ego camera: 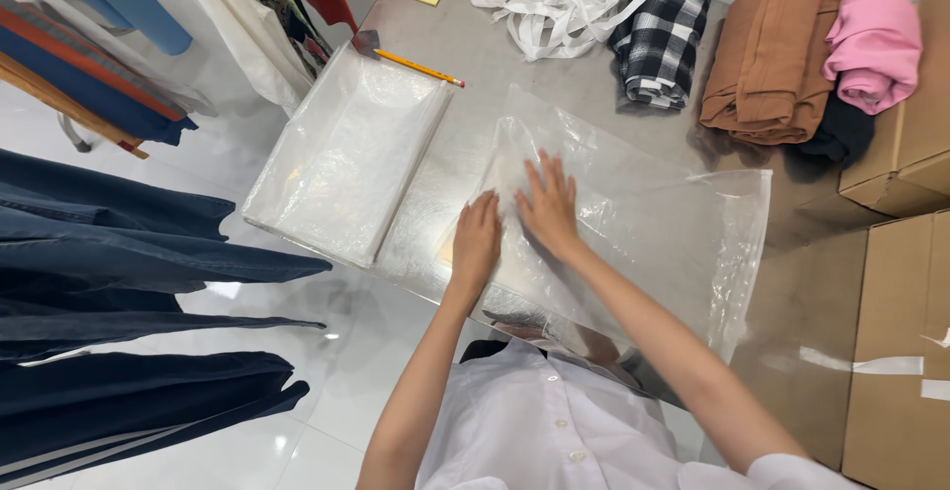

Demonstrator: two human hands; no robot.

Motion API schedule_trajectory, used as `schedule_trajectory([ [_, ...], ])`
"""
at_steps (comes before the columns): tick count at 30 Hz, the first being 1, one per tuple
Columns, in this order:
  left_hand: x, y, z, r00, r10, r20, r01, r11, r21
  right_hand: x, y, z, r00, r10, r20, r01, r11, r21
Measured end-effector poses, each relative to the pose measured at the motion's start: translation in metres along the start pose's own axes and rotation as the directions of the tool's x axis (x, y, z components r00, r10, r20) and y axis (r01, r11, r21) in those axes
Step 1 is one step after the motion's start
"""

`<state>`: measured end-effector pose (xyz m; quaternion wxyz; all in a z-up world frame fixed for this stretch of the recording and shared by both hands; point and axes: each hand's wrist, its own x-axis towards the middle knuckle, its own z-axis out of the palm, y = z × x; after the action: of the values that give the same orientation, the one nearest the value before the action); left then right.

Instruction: The person wraps a folded brown garment in a clear plastic bag and places it on a table. They then untie a white ribbon from a cardboard box, remove a yellow sticky note, and open the box to reveal a pink garment inside.

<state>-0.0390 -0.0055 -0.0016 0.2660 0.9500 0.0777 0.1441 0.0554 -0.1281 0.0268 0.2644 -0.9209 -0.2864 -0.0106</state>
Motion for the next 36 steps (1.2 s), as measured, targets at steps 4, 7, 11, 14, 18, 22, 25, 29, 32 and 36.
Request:
schedule_trajectory([
  [4, -0.002, 0.000, 0.006, 0.985, -0.005, 0.175, -0.012, 0.995, 0.097, -0.006, 0.007, 0.015, 0.996, -0.005, 0.088, 0.006, 1.000, -0.005],
  [7, -0.002, -0.002, 0.009, 0.944, -0.184, 0.273, 0.100, 0.950, 0.295, -0.006, 0.021, 0.033, 0.993, -0.034, 0.116, 0.042, 0.997, -0.068],
  [11, 0.002, 0.009, -0.005, 0.906, -0.321, 0.277, 0.218, 0.913, 0.344, 0.002, 0.028, 0.027, 0.990, 0.002, 0.143, 0.018, 0.990, -0.138],
  [14, 0.006, 0.013, -0.006, 0.886, -0.379, 0.267, 0.272, 0.891, 0.364, -0.001, 0.056, 0.009, 0.994, 0.070, 0.079, -0.055, 0.983, -0.174],
  [18, 0.009, 0.008, 0.003, 0.904, -0.407, 0.131, 0.354, 0.884, 0.304, -0.017, 0.118, -0.009, 0.972, 0.227, -0.059, -0.234, 0.948, -0.216],
  [22, 0.047, -0.049, 0.032, 0.949, -0.314, 0.013, 0.313, 0.949, 0.042, -0.029, 0.142, -0.011, 0.950, 0.300, -0.084, -0.311, 0.930, -0.194],
  [25, 0.080, -0.084, 0.044, 0.936, -0.300, 0.182, 0.340, 0.903, -0.262, -0.030, 0.139, -0.008, 0.957, 0.284, -0.055, -0.289, 0.938, -0.191],
  [29, 0.104, -0.112, 0.036, 0.873, -0.179, 0.454, 0.347, 0.881, -0.320, -0.033, 0.140, -0.009, 0.964, 0.261, -0.041, -0.264, 0.944, -0.200],
  [32, 0.103, -0.085, -0.012, 0.815, -0.164, 0.556, 0.485, 0.716, -0.501, -0.032, 0.142, -0.013, 0.969, 0.248, -0.020, -0.247, 0.949, -0.195],
  [36, 0.096, -0.072, -0.031, 0.793, -0.167, 0.587, 0.576, 0.522, -0.629, -0.035, 0.146, -0.012, 0.973, 0.232, 0.011, -0.225, 0.953, -0.203],
])
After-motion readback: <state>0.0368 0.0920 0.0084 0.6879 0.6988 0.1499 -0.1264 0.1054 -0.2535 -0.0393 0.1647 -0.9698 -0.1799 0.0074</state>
